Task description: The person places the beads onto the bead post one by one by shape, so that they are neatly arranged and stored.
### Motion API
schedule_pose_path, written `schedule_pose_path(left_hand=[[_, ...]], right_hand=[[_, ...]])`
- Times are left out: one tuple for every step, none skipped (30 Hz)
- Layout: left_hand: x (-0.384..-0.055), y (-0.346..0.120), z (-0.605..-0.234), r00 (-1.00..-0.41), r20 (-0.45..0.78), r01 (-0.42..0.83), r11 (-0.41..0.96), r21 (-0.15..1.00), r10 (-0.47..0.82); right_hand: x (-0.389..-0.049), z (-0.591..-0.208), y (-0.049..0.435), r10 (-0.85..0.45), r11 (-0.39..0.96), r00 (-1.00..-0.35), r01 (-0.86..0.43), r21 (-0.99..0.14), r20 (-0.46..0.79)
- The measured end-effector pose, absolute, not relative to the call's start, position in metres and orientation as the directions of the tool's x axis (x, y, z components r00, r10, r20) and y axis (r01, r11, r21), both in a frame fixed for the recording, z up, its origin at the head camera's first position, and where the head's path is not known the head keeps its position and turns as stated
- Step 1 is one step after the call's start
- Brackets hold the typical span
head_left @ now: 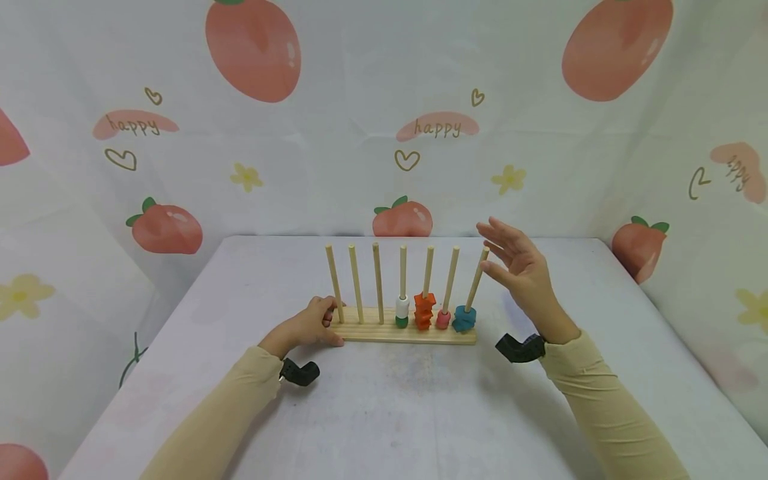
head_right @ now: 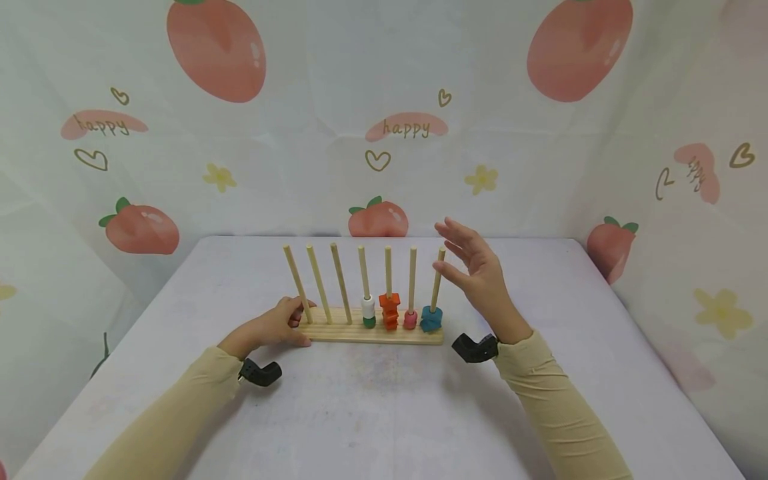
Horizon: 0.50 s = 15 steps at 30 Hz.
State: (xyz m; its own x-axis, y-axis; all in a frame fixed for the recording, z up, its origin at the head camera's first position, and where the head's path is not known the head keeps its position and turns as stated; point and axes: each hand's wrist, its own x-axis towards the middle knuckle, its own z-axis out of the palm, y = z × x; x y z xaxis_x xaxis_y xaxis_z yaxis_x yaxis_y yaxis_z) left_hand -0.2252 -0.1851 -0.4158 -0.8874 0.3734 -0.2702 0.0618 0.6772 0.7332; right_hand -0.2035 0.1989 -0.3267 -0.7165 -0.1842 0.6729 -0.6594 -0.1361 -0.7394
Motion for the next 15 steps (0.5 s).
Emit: schedule_pose_path(left_hand=[[-0.2251, -0.1852, -0.4159, -0.889, -0.27, 0.062, 0.679, 0.732, 0.371], [-0.2251, -0.1854, -0.4159, -0.889, -0.269, 0.062, 0.68, 0.731, 0.371], [-0.2249, -0.1855, -0.4159, -0.889, -0.269, 0.063, 0.68, 0.73, 0.371], [-0.2248, -0.1855, -0.4159, -0.889, -0.268, 0.064, 0.682, 0.729, 0.371], [-0.2246, -0.1853, -0.4157, -0.89, -0.266, 0.066, 0.682, 0.729, 0.37], [-0.2245, -0.1852, -0.4156, -0.89, -0.265, 0.067, 0.682, 0.728, 0.37], [-0.2244, -0.1851, -0.4156, -0.891, -0.264, 0.068, 0.683, 0.727, 0.371], [-0.2244, -0.185, -0.4157, -0.891, -0.263, 0.068, 0.682, 0.728, 0.37], [-0.2245, -0.185, -0.416, -0.891, -0.262, 0.069, 0.682, 0.728, 0.37], [-0.2246, -0.185, -0.4162, -0.892, -0.262, 0.068, 0.681, 0.729, 0.369], [-0.2247, -0.1851, -0.4165, -0.892, -0.262, 0.067, 0.68, 0.73, 0.369], [-0.2249, -0.1854, -0.4169, -0.89, -0.262, 0.068, 0.678, 0.732, 0.372], [-0.225, -0.186, -0.4172, -0.889, -0.262, 0.07, 0.677, 0.733, 0.376], [-0.225, -0.1867, -0.4176, -0.888, -0.264, 0.068, 0.674, 0.736, 0.377], [-0.2249, -0.1877, -0.418, -0.886, -0.266, 0.066, 0.671, 0.738, 0.379]], right_hand=[[-0.2035, -0.3269, 0.1989, -0.187, -0.139, -0.716, -0.659, -0.739, 0.673], [-0.2035, -0.327, 0.1987, -0.189, -0.14, -0.716, -0.657, -0.74, 0.672], [-0.2035, -0.3271, 0.1985, -0.191, -0.143, -0.716, -0.656, -0.741, 0.671], [-0.2036, -0.3272, 0.1986, -0.192, -0.145, -0.716, -0.656, -0.741, 0.671], [-0.2036, -0.3274, 0.1986, -0.192, -0.143, -0.717, -0.655, -0.742, 0.67], [-0.2035, -0.3276, 0.1987, -0.192, -0.141, -0.719, -0.654, -0.743, 0.668], [-0.2035, -0.3278, 0.1988, -0.191, -0.136, -0.722, -0.652, -0.746, 0.665], [-0.2035, -0.328, 0.1989, -0.19, -0.128, -0.725, -0.65, -0.749, 0.662], [-0.2036, -0.3284, 0.1991, -0.189, -0.122, -0.727, -0.649, -0.751, 0.66], [-0.2037, -0.3288, 0.1993, -0.188, -0.114, -0.73, -0.648, -0.753, 0.656], [-0.2038, -0.3292, 0.1995, -0.189, -0.105, -0.733, -0.647, -0.755, 0.654], [-0.2038, -0.3298, 0.1998, -0.187, -0.097, -0.737, -0.644, -0.759, 0.65], [-0.2038, -0.3302, 0.1999, -0.187, -0.09, -0.74, -0.642, -0.761, 0.646], [-0.2038, -0.3306, 0.2002, -0.189, -0.082, -0.743, -0.639, -0.765, 0.642], [-0.2037, -0.3313, 0.2004, -0.189, -0.081, -0.747, -0.635, -0.768, 0.638]])
